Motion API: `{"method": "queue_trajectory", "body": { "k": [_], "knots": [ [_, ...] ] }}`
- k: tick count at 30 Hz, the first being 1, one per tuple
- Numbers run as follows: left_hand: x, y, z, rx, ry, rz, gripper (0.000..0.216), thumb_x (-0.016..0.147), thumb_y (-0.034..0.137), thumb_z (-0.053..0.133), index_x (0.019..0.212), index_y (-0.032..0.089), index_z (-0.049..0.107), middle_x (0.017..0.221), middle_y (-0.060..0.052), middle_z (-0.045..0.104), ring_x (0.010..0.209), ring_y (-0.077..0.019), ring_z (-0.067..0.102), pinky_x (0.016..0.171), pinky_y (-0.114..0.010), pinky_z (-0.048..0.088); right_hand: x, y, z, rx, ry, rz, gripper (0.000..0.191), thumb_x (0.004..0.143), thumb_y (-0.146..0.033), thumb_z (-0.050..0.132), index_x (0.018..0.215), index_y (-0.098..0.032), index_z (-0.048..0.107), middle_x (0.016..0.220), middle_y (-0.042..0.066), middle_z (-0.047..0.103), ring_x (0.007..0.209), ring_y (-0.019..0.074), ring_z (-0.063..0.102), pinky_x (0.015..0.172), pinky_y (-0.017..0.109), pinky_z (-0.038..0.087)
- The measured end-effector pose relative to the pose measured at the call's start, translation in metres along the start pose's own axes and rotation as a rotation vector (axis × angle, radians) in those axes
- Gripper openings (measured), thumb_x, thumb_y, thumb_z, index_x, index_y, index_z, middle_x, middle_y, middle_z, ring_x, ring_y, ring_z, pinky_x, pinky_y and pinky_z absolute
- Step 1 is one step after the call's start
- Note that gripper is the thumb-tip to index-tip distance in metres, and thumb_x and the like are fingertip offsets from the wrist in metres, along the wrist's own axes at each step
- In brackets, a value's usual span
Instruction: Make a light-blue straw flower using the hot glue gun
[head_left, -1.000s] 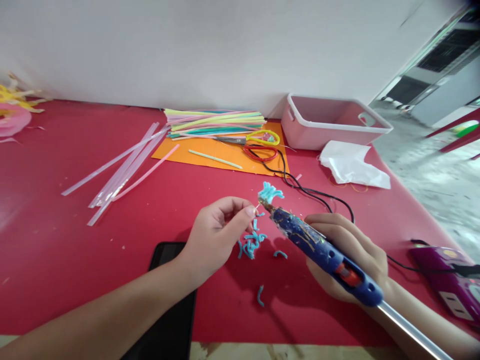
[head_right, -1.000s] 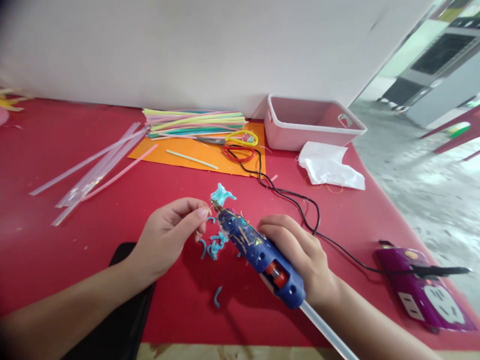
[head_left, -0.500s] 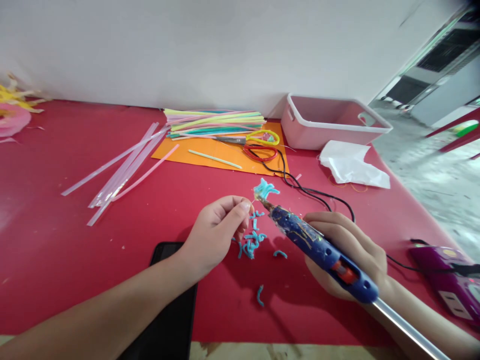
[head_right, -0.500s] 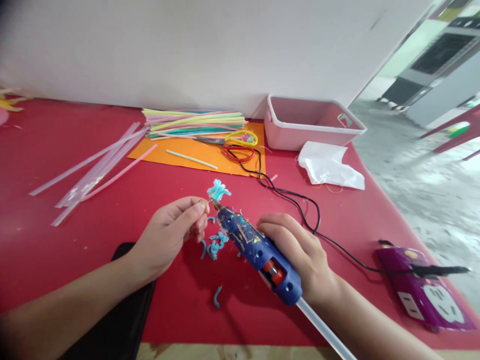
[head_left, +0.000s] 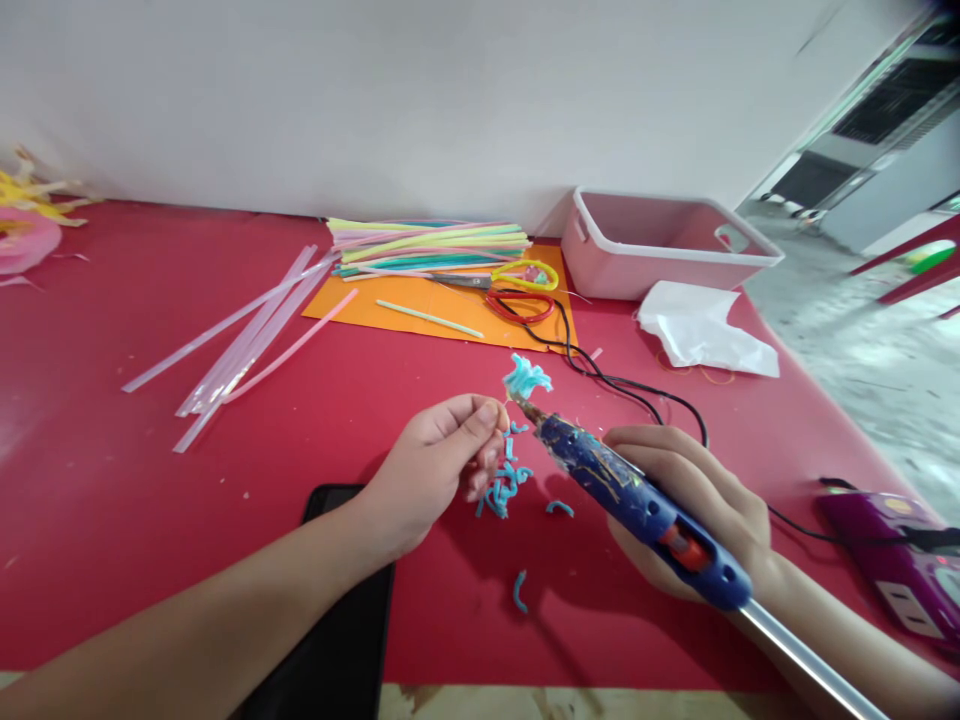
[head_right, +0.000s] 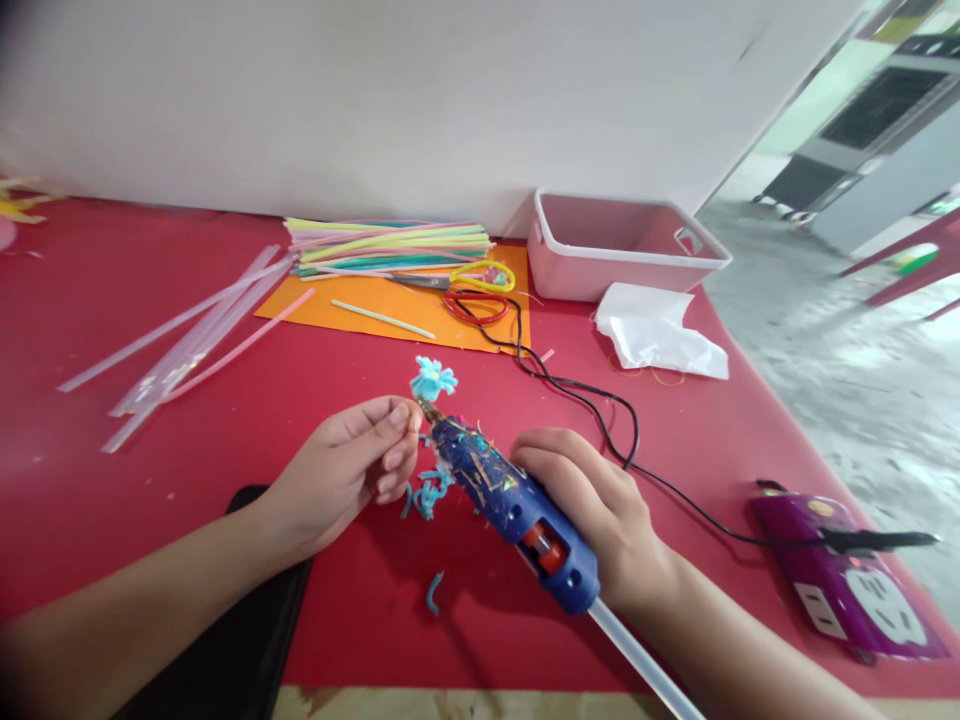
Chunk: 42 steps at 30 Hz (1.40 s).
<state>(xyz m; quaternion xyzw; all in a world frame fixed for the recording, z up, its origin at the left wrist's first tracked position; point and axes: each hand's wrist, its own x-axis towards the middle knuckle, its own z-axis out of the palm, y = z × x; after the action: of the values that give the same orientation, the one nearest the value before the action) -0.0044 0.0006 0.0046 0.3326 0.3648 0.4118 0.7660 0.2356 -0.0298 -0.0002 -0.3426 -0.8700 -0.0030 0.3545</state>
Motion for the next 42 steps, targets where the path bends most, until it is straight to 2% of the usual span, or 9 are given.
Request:
{"method": "queue_trajectory", "body": {
  "k": [3,7,10,16,23,33,42],
  "knots": [
    [-0.0009,0.0001,0.0007,0.001,-0.031,-0.034,0.026,0.090,0.038,0.068,0.079,0.016,0.058,0.054,0.008,0.047,0.040,-0.0015,0.031,0.040,-0.012,0.025,-0.0011,0.0004,0.0003,-0.003,-0.002,-0.001,0.031,0.083,-0.006,0.058,0.113,-0.013,0.059,0.101,0.014,0.068,0.090,0.0216,0.071,0.075,0.030,0.063],
    [-0.0011,0.0004,0.0018,0.047,-0.011,-0.025,0.024,0.091,0.036,0.067,0.082,0.017,0.057,0.054,0.008,0.051,0.040,-0.0012,0.032,0.039,-0.011,0.028,-0.0003,0.0000,0.0005,0.000,0.001,0.003,0.032,0.083,-0.006,0.058,0.114,-0.014,0.059,0.101,0.014,0.068,0.089,0.0208,0.071,0.076,0.029,0.063],
    [-0.0010,0.0004,0.0020,0.069,-0.013,-0.023,0.023,0.091,0.034,0.068,0.084,0.018,0.053,0.056,0.007,0.058,0.038,-0.0001,0.032,0.038,-0.009,0.025,-0.0011,0.0003,0.0011,-0.002,0.002,-0.006,0.032,0.082,-0.005,0.059,0.114,-0.013,0.059,0.101,0.014,0.068,0.089,0.0213,0.071,0.075,0.030,0.063],
    [-0.0009,-0.0008,0.0013,0.047,-0.045,0.005,0.021,0.091,0.028,0.066,0.080,0.018,0.050,0.062,0.002,0.069,0.037,0.0006,0.034,0.038,-0.009,0.027,-0.0059,0.0019,0.0027,-0.013,0.006,0.007,0.029,0.082,-0.007,0.060,0.111,-0.010,0.062,0.102,0.015,0.069,0.091,0.0216,0.072,0.078,0.028,0.062],
    [0.0005,-0.0010,0.0009,0.033,-0.083,0.034,0.019,0.092,0.025,0.064,0.080,0.018,0.051,0.064,0.000,0.073,0.035,-0.0001,0.038,0.037,-0.009,0.030,-0.0025,0.0015,0.0020,-0.005,-0.002,-0.018,0.029,0.081,-0.004,0.060,0.109,-0.008,0.061,0.102,0.014,0.066,0.093,0.0182,0.069,0.082,0.023,0.059],
    [0.0011,0.0006,0.0000,0.009,-0.105,-0.001,0.017,0.096,0.025,0.058,0.081,0.017,0.054,0.063,-0.001,0.073,0.034,-0.0006,0.037,0.037,-0.010,0.029,-0.0025,0.0020,0.0031,0.003,-0.006,-0.018,0.033,0.081,-0.004,0.062,0.113,-0.009,0.059,0.102,0.014,0.066,0.094,0.0180,0.067,0.081,0.025,0.060],
    [0.0010,0.0033,0.0001,-0.026,-0.092,-0.039,0.017,0.094,0.020,0.056,0.078,0.015,0.056,0.048,0.003,0.060,0.034,-0.0010,0.028,0.037,-0.010,0.022,-0.0017,0.0000,0.0015,-0.001,0.002,-0.004,0.030,0.082,-0.006,0.060,0.112,-0.008,0.060,0.102,0.015,0.066,0.091,0.0196,0.070,0.081,0.026,0.060]
  ]
}}
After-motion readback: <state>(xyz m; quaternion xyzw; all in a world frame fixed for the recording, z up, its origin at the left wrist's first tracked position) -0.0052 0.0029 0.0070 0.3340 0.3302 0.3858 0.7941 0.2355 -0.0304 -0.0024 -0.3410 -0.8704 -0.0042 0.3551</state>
